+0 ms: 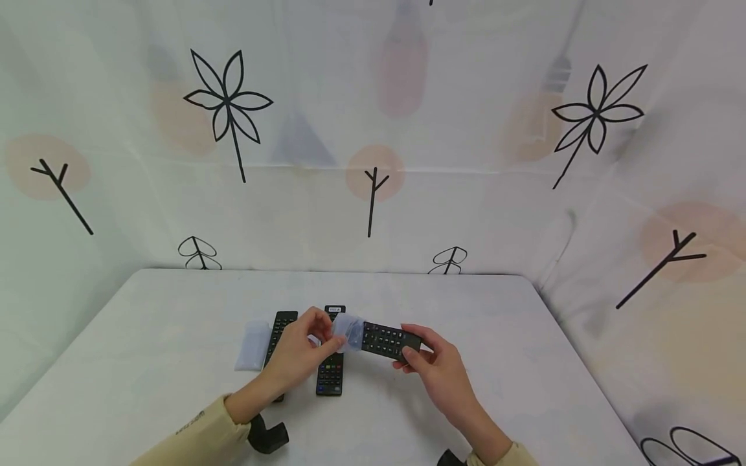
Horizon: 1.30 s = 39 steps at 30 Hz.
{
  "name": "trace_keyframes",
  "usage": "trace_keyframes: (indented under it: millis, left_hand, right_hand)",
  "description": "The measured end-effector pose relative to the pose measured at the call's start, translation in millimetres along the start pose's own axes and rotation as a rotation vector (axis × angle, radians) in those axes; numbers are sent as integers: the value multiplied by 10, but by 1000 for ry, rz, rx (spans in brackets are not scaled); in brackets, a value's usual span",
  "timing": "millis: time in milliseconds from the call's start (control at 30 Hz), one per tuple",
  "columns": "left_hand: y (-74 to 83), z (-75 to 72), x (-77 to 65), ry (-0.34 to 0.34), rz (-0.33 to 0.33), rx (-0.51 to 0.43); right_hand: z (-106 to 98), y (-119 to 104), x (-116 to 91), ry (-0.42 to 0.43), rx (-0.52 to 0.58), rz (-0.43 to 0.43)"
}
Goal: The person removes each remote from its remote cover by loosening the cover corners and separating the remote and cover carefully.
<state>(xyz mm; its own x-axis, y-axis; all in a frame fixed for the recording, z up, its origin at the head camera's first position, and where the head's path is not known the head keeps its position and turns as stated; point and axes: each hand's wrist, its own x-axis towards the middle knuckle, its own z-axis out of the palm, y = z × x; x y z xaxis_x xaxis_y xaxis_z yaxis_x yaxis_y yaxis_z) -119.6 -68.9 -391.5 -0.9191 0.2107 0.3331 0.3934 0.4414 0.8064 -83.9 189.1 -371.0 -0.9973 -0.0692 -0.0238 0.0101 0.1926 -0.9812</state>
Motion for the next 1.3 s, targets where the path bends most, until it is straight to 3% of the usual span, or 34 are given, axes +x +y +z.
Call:
trace_keyframes:
  millis: [167,500,800,1000,1300]
  left_hand:
    - [2,1,-9,-4,-64,6]
    - [-30,-22,-15,-29,-57,22]
    - [-4,-81,1,-54,-78,-108]
    - [-1,-106,-3,-62,-78,-187]
    - [-32,-147,10,-78,-112,-203]
  right_hand:
    - [44,-8,-39,0,-31,-39]
    - [46,39,-44,-27,-68,-114]
    - [22,81,12,-25,-88,-66]
    - [1,108,38,-2,-164,-51]
    - [-53,149,66,22,-115,2]
